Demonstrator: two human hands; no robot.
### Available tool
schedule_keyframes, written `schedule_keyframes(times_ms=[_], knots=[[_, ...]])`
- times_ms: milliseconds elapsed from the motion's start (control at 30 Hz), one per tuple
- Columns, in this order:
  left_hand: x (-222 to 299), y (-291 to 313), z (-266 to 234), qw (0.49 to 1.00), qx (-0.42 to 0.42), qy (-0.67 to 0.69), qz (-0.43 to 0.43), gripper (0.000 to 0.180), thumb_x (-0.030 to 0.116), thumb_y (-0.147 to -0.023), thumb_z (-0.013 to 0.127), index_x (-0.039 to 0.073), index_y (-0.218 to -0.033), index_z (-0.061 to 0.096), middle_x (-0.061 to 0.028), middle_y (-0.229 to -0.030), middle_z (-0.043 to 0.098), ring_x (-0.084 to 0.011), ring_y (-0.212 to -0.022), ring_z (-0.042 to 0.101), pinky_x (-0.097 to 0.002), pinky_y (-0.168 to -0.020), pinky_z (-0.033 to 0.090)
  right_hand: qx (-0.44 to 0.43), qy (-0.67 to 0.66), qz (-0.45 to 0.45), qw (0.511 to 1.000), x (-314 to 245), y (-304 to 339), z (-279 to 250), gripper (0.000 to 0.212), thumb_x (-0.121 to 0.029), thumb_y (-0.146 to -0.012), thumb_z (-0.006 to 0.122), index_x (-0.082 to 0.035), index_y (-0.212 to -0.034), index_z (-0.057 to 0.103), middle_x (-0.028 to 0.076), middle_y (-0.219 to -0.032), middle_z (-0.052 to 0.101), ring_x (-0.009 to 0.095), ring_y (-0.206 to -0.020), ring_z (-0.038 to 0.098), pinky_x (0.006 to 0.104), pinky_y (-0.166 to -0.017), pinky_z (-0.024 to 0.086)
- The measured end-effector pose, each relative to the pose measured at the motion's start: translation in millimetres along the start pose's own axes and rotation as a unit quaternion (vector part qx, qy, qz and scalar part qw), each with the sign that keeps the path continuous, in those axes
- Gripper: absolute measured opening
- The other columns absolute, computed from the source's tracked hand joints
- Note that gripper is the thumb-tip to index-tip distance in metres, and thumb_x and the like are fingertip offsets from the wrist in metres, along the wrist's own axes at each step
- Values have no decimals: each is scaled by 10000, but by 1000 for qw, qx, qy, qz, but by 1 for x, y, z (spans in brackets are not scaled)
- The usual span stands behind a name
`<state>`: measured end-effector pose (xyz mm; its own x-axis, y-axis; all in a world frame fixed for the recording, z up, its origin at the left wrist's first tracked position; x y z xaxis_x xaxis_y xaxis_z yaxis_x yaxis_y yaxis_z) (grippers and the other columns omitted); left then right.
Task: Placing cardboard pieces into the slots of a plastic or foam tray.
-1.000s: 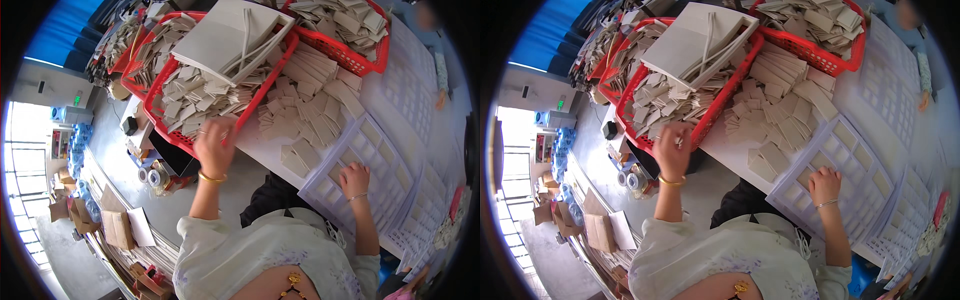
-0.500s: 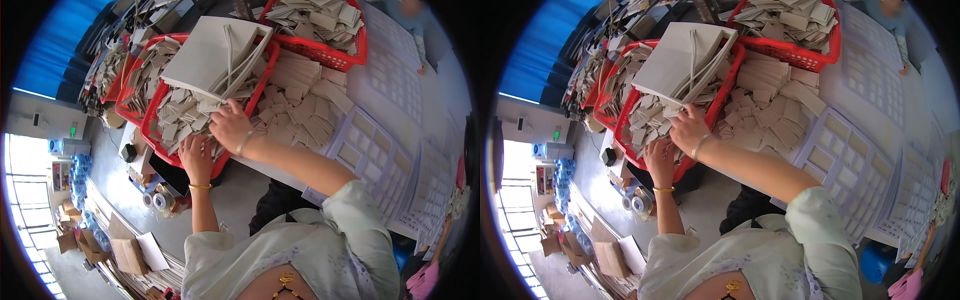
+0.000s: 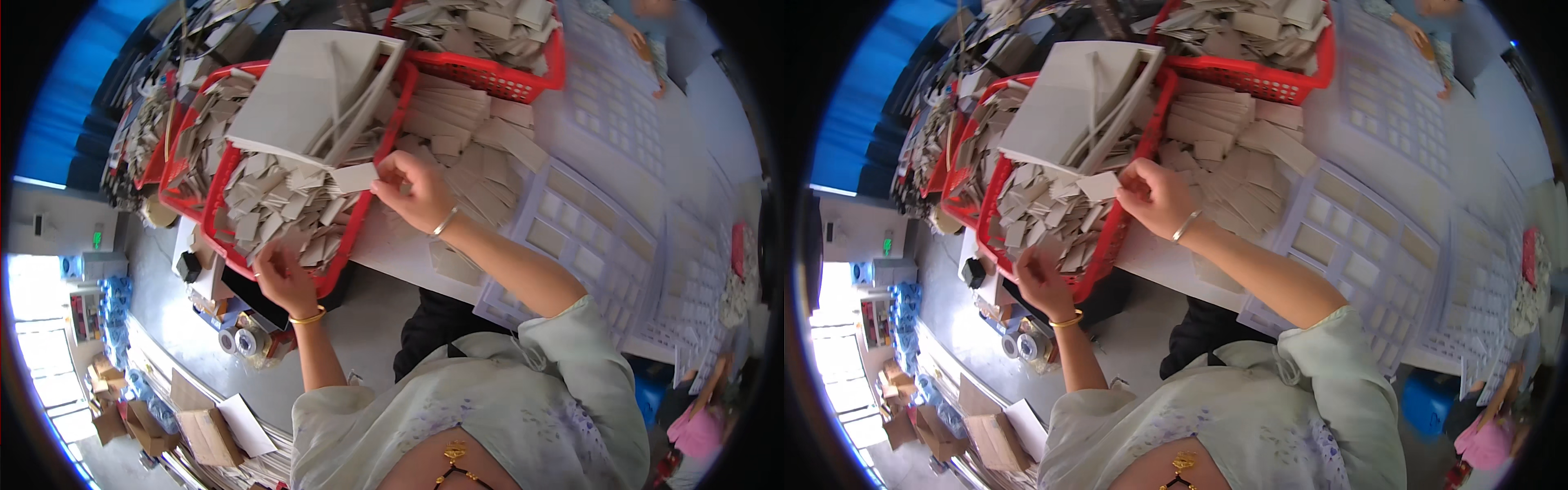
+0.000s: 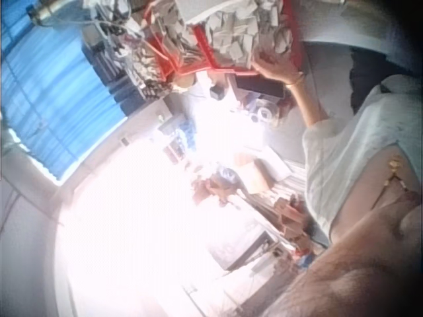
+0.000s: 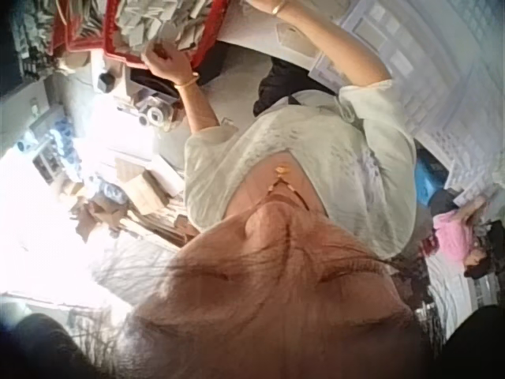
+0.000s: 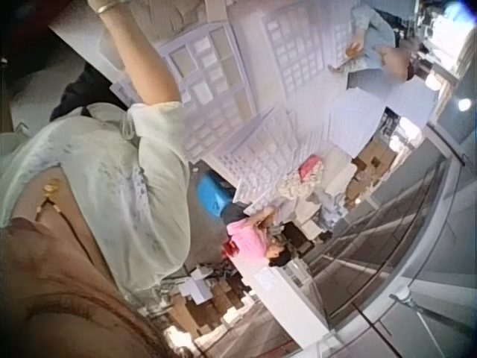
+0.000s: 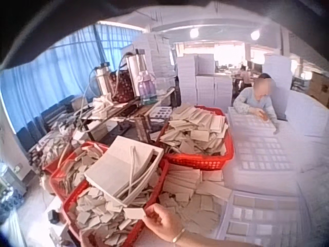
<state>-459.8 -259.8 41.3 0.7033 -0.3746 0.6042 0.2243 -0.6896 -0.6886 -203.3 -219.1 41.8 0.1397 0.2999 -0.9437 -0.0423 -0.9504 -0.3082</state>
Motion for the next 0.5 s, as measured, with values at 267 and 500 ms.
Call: schedule_keyframes(times_ms=[267,500], knots=[[32,10,8,989,44,138,6,84,-6,-872,599,4,-922,533,-83,-824,552,-147,-641,549,-227,-549,454,100,127,101,982,41,114,-149,103,-61,-812,680,-28,-860,595,1,-782,609,79,-688,557,232,-643,459],[150,95,165,825,-371,410,-112,141,-53,-869,570,18,-987,542,-64,-881,583,-120,-693,620,-190,-495,481,265,240,132,924,52,192,-285,111,-93,-784,692,-57,-877,643,5,-773,662,79,-626,543,238,-590,466]])
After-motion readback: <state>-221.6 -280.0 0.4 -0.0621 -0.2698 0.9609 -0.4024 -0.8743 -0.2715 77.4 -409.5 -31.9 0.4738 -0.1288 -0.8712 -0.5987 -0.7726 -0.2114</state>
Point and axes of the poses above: each hand's wrist, its own y-axis away from the middle knuckle, its own z-axis out of the palm, x = y × z, the point moved 5 cm from there along -y, towards the middle knuckle
